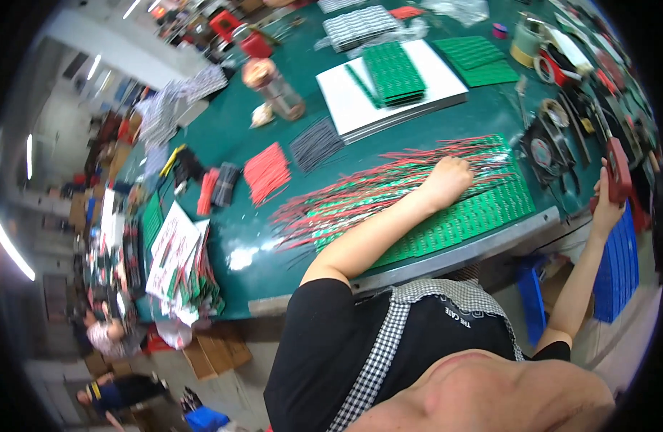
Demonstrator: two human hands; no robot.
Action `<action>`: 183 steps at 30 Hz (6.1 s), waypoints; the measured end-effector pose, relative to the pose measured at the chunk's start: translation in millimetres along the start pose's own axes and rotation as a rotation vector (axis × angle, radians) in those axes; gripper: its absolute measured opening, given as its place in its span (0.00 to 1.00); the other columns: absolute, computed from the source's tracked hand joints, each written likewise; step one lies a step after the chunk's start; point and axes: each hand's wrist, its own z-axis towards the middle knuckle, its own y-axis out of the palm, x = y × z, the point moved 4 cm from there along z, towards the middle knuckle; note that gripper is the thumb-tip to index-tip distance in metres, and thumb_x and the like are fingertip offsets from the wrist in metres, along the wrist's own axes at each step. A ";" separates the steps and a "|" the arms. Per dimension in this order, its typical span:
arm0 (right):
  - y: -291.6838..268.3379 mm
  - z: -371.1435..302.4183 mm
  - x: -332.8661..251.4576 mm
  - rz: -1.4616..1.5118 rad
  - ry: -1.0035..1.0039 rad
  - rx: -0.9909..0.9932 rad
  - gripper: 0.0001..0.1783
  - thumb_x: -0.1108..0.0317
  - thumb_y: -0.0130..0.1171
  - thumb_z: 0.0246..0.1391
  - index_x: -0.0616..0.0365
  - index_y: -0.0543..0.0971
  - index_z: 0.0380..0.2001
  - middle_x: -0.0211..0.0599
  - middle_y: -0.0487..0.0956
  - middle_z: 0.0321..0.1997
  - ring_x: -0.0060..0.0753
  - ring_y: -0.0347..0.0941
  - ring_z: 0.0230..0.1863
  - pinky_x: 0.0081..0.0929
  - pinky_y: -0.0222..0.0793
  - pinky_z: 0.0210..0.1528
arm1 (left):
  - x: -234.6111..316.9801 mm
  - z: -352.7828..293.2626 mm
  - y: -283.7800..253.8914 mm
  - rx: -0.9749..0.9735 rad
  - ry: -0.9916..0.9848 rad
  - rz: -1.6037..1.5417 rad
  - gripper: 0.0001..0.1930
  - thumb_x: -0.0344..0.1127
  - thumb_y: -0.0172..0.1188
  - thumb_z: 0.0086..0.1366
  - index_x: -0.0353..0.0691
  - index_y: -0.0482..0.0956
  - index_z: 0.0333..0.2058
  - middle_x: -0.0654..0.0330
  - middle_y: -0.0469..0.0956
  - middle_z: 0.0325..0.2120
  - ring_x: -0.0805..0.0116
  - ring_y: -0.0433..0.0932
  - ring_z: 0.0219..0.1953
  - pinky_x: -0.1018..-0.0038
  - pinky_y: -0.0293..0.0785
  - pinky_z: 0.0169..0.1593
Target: Soldering red and black wires onto points on a green printed circuit board at a factory workstation.
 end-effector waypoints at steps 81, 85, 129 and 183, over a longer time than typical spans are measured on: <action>-38.5 -164.8 -58.9 0.164 0.106 0.038 0.11 0.75 0.48 0.53 0.67 0.68 0.41 0.48 0.72 0.47 0.22 0.63 0.23 0.15 0.66 0.18 | -256.6 -294.3 -142.2 -0.033 -0.820 -0.060 0.10 0.34 0.58 0.51 0.36 0.80 0.31 0.48 0.77 0.26 0.54 0.77 0.30 0.68 0.72 0.36; -38.0 -165.7 -55.5 0.179 0.153 0.052 0.11 0.75 0.49 0.53 0.66 0.69 0.41 0.48 0.72 0.47 0.22 0.63 0.23 0.16 0.67 0.18 | -245.7 -294.5 -129.2 -0.054 -0.779 -0.018 0.09 0.34 0.58 0.51 0.36 0.80 0.30 0.51 0.77 0.28 0.56 0.77 0.32 0.68 0.71 0.37; -26.2 -161.6 -54.6 0.169 0.105 -0.018 0.12 0.76 0.48 0.53 0.67 0.67 0.42 0.51 0.71 0.46 0.29 0.63 0.25 0.21 0.67 0.25 | -163.7 -391.6 -151.3 1.000 -0.956 -0.594 0.05 0.25 0.51 0.61 0.28 0.72 0.34 0.51 0.77 0.31 0.65 0.77 0.34 0.72 0.73 0.43; 147.8 -231.0 -157.9 0.259 -0.563 -0.823 0.26 0.70 0.60 0.38 0.59 0.72 0.47 0.40 0.78 0.36 0.35 0.76 0.33 0.25 0.72 0.33 | 14.1 -185.5 -96.9 -0.601 -0.629 -2.091 0.08 0.26 0.53 0.59 0.26 0.74 0.35 0.53 0.78 0.27 0.67 0.79 0.31 0.75 0.75 0.38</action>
